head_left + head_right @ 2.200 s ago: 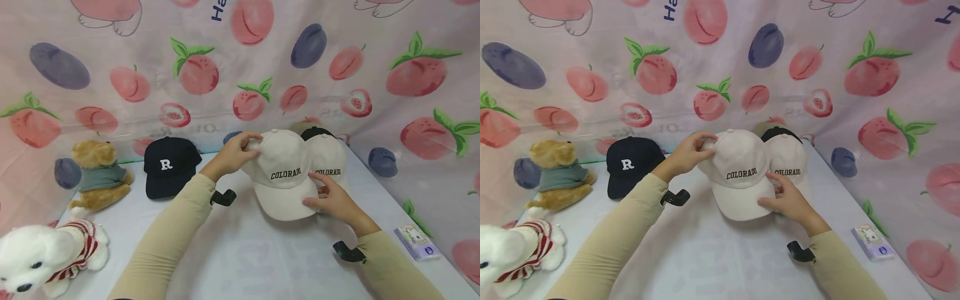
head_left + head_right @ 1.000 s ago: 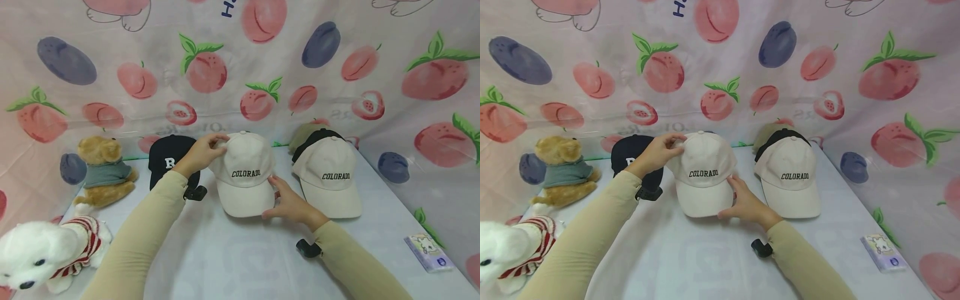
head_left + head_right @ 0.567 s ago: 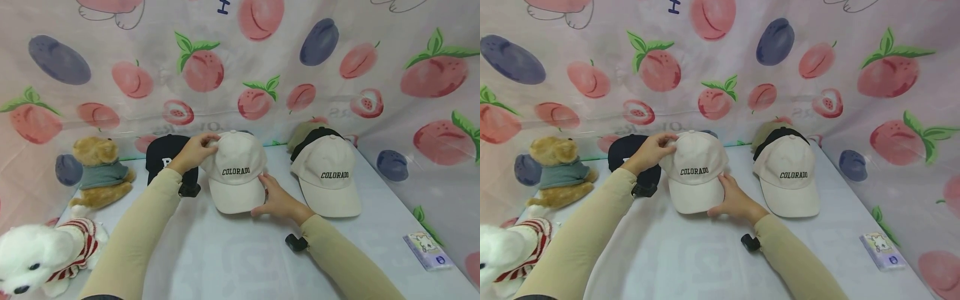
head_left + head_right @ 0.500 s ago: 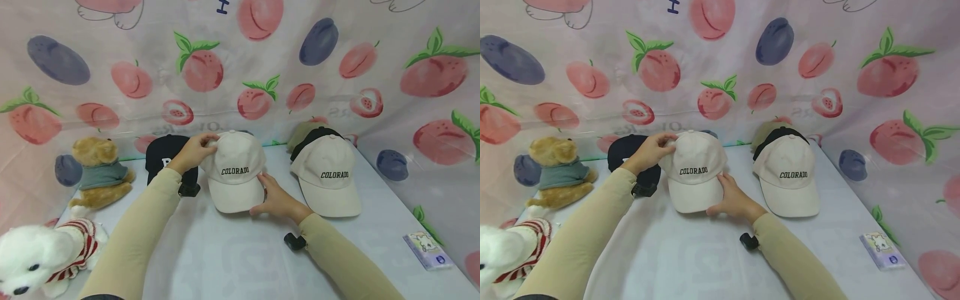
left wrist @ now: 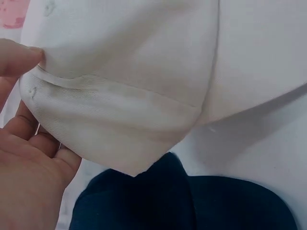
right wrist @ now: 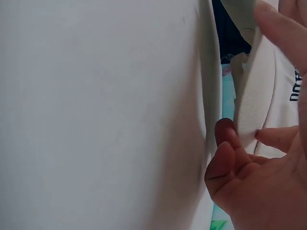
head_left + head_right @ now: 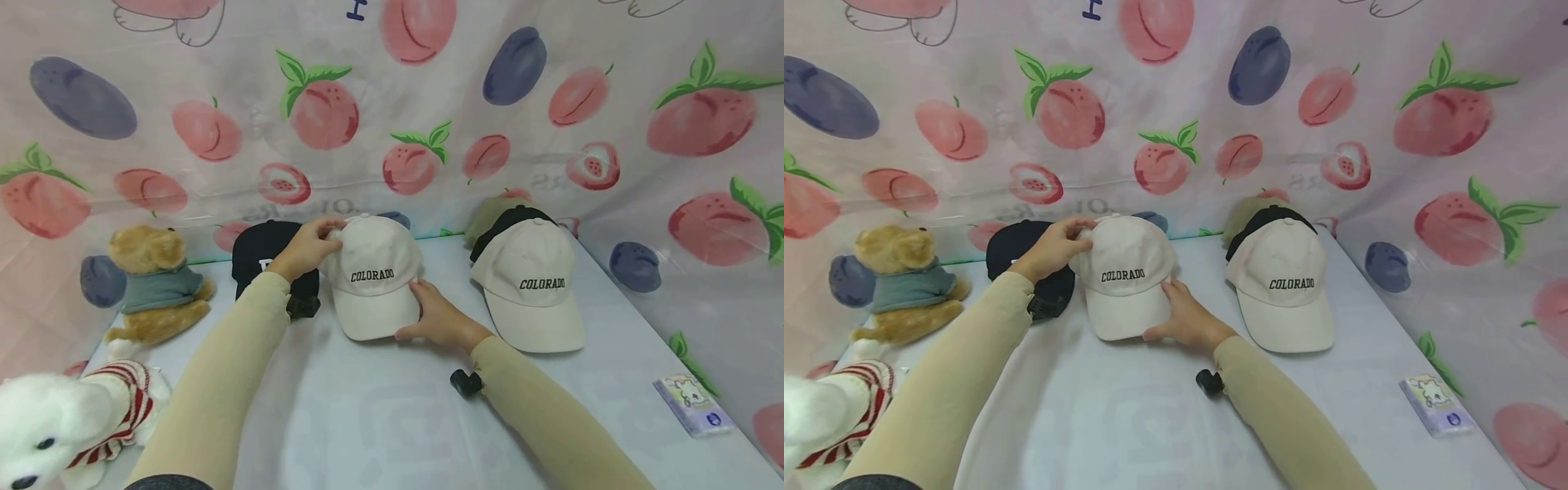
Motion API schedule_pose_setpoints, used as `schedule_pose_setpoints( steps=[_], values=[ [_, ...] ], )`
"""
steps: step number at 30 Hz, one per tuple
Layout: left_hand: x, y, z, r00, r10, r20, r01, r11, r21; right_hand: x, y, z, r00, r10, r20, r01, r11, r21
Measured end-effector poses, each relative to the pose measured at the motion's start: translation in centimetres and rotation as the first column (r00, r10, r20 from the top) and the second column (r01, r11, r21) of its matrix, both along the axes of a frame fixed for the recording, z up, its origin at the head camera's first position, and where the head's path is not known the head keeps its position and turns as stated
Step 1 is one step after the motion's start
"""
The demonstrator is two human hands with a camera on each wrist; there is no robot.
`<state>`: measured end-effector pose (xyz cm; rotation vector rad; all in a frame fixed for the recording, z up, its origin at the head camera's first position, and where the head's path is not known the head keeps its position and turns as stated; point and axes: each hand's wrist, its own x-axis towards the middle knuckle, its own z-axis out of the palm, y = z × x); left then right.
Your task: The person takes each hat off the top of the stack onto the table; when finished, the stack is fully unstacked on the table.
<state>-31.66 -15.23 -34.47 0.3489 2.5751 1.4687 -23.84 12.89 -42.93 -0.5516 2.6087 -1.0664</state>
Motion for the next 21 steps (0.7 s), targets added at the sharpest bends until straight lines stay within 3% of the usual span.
schedule_pose_setpoints(
  steps=[7, 21],
  values=[
    [-0.3, -0.2, -0.5, 1.000, 0.021, -0.004, -0.021, 1.000, -0.008, -0.6, -0.9, 0.0, 1.000, -0.015, 0.019, 0.014, 0.999, 0.045],
    [-1.5, 0.4, -1.6, 1.000, 0.024, 0.011, -0.024, 1.000, 0.002, -0.9, -1.4, 0.0, 0.999, -0.038, 0.003, 0.038, 0.998, 0.044]
  ],
)
